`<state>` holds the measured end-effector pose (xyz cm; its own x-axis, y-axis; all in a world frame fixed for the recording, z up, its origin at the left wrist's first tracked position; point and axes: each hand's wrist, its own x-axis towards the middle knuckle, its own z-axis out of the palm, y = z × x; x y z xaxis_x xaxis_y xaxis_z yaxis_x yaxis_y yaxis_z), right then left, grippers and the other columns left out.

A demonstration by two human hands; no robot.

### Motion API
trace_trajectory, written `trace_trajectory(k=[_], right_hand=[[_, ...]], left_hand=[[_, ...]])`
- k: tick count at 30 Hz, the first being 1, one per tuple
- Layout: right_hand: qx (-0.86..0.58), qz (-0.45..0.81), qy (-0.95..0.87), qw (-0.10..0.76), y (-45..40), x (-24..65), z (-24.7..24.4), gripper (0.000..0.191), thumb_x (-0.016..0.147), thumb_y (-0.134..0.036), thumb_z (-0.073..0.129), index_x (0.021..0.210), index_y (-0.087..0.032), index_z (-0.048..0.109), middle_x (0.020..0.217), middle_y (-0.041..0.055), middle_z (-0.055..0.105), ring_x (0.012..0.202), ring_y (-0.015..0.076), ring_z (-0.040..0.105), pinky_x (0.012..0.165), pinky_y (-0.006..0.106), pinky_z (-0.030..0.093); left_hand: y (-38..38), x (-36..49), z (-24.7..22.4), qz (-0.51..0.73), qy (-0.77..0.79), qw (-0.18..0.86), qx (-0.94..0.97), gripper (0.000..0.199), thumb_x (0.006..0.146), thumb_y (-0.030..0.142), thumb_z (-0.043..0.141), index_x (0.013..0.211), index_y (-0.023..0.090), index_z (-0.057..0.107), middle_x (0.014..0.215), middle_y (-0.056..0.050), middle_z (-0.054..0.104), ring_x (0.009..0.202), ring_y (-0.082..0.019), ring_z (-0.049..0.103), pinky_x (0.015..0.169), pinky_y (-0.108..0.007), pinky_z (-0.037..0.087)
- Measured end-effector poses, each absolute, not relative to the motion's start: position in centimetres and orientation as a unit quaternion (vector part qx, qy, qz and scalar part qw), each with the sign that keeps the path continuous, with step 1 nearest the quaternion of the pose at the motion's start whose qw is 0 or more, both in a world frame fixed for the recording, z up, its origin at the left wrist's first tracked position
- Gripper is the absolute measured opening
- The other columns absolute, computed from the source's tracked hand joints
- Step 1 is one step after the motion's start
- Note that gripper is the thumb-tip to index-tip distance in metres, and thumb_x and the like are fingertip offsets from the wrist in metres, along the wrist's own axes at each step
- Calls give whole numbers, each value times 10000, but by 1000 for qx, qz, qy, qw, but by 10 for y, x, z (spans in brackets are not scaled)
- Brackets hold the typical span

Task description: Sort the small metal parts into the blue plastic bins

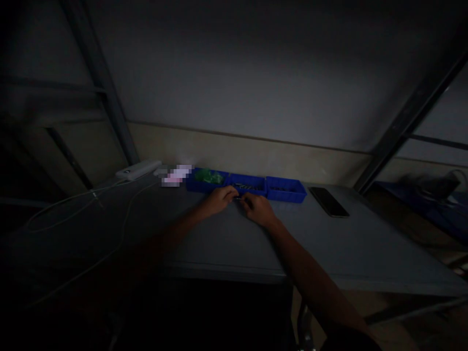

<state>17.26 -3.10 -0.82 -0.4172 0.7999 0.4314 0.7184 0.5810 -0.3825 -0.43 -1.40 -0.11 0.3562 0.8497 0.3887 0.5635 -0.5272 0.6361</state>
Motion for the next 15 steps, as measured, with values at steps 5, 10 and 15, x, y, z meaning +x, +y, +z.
trace_trajectory(k=[5, 10, 15], right_hand=[[-439, 73, -838, 317, -34, 175, -6, 187, 852, -312, 481, 923, -189, 602, 610, -17, 563, 535, 120, 501, 546, 221, 328], [-433, 49, -836, 334, -34, 174, -1, 277, 873, -377, 431, 779, -187, 609, 632, 6, 585, 549, 124, 504, 551, 235, 323], [-569, -15, -690, 448, -17, 204, 3, 444, 863, -496, 351, 646, -182, 577, 559, 18, 560, 517, 138, 469, 521, 247, 309]], left_hand=[[-13, -3, -4, 394, 442, 248, 767, 186, 840, 170, 470, 1005, 147, 552, 661, 14, 592, 623, -123, 553, 623, -239, 436], [-14, -1, -6, 395, 448, 223, 771, 193, 867, 192, 451, 1030, 146, 545, 716, -8, 607, 696, -143, 586, 696, -264, 454], [-16, 1, -10, 358, 458, 146, 800, 307, 855, 203, 488, 1150, 123, 510, 817, -53, 632, 847, -191, 596, 815, -322, 460]])
